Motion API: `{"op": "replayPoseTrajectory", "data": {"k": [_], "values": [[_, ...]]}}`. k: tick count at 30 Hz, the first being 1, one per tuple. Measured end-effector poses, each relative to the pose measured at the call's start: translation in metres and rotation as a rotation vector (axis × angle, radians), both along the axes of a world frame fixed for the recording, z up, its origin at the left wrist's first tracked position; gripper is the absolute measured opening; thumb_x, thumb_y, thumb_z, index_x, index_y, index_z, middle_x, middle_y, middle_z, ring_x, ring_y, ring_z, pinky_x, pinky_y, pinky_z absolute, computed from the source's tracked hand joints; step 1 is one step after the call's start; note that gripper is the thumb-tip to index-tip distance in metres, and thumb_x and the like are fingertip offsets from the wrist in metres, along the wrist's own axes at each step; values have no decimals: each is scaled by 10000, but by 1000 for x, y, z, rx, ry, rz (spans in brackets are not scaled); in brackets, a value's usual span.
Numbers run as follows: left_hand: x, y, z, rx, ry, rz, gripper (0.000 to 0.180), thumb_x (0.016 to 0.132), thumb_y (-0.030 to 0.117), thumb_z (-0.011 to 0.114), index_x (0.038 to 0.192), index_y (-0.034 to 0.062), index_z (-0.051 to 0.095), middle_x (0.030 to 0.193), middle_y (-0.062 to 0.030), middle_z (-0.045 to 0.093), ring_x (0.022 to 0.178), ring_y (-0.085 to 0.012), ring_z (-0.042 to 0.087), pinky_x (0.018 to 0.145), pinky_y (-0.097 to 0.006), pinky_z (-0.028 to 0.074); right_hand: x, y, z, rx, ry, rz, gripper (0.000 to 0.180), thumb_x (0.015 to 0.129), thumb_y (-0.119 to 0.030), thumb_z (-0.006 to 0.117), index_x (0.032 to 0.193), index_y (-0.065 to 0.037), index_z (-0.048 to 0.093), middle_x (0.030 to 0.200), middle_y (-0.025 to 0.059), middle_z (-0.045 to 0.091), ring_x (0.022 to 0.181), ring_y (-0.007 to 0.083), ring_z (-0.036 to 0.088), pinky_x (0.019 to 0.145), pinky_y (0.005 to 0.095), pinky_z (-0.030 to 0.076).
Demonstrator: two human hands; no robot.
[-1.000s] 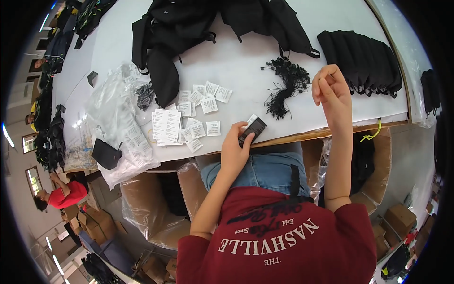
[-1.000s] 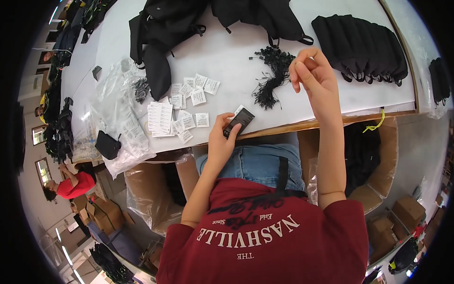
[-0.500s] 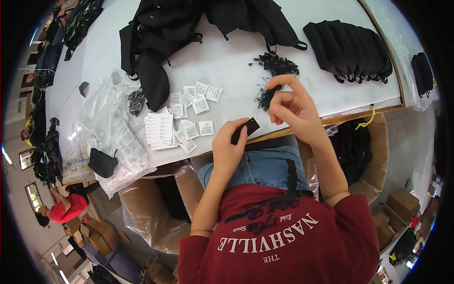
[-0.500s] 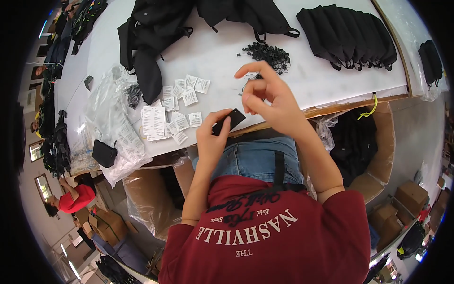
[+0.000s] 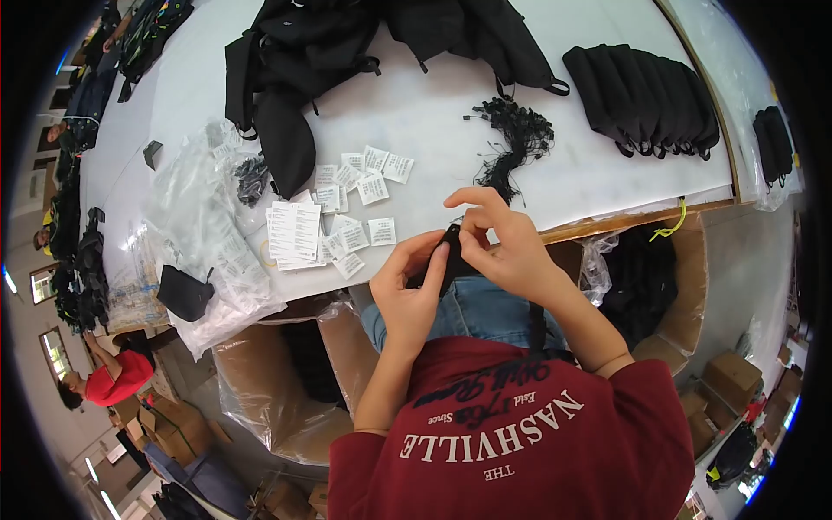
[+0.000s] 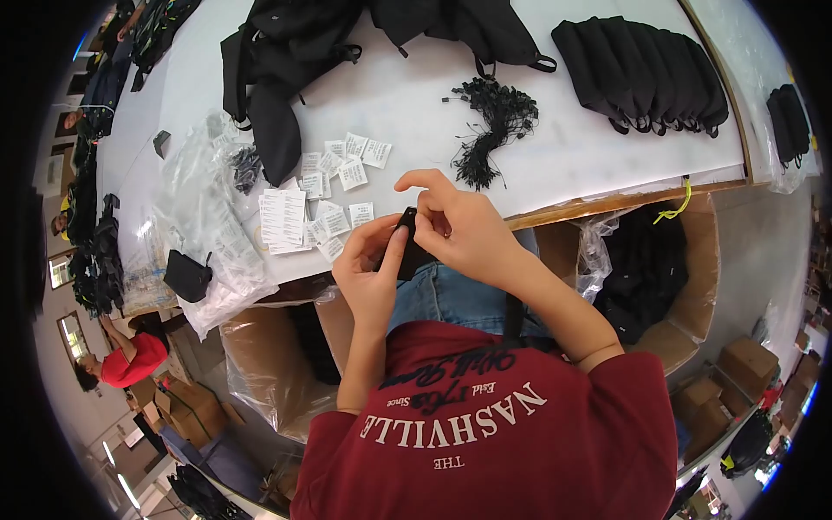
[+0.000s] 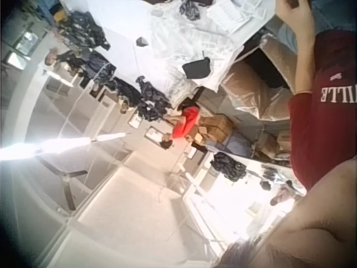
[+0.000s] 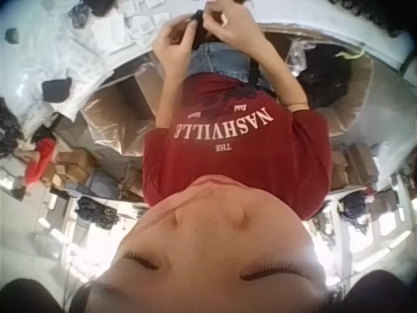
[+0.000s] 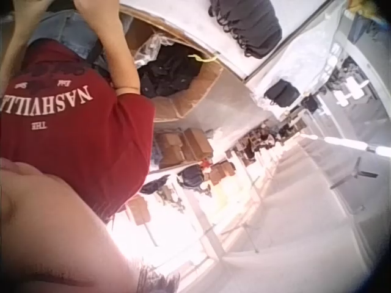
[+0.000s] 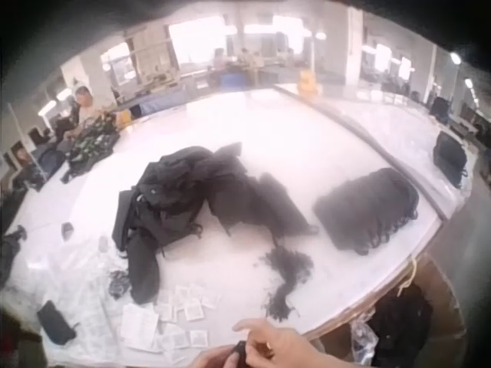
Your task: Placing silica gel packets and product tags into black zippered pouches.
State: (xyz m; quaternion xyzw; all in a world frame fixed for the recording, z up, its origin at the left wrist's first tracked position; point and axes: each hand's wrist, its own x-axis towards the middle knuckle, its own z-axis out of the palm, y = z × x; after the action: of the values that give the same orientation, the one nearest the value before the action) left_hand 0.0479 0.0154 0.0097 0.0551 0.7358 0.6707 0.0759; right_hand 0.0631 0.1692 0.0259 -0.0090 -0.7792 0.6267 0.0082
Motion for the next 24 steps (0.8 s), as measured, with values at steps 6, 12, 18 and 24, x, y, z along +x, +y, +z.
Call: {"op": "replayPoseTrajectory", "data": {"k": [6, 12, 18, 24], "values": [[2, 2, 6, -124, 131, -8, 166, 807, -33, 656, 971, -14, 658, 829, -75, 680, 740, -96, 642, 664, -214, 494, 1, -5, -2, 82, 59, 14, 370, 805, -20, 581, 1157, -61, 473, 631, 24, 499, 537, 114, 496, 532, 246, 425], [-2, -2, 3, -238, 478, -13, 156, 807, -40, 649, 960, -15, 661, 821, -88, 673, 752, -116, 648, 668, -234, 505, 0, -4, 2, -3, 77, -76, 256, 852, -35, 593, 1093, -47, 510, 644, 31, 561, 579, 99, 551, 533, 239, 434], [-4, -11, 12, 210, -41, -120, 139, 847, -27, 611, 982, -18, 643, 874, -75, 656, 753, -101, 618, 647, -219, 488, 2, 12, 4, -315, -216, 74, 94, 875, -71, 620, 927, -9, 572, 644, 17, 595, 587, 66, 566, 539, 206, 447], [-2, -14, 6, 209, -50, -227, 130, 886, -11, 570, 1009, -11, 613, 770, -29, 580, 662, -69, 575, 570, -194, 461, 5, 10, -1, -456, -272, 158, 121, 898, -120, 610, 919, -15, 554, 626, 3, 585, 564, 64, 550, 510, 196, 424]]}}
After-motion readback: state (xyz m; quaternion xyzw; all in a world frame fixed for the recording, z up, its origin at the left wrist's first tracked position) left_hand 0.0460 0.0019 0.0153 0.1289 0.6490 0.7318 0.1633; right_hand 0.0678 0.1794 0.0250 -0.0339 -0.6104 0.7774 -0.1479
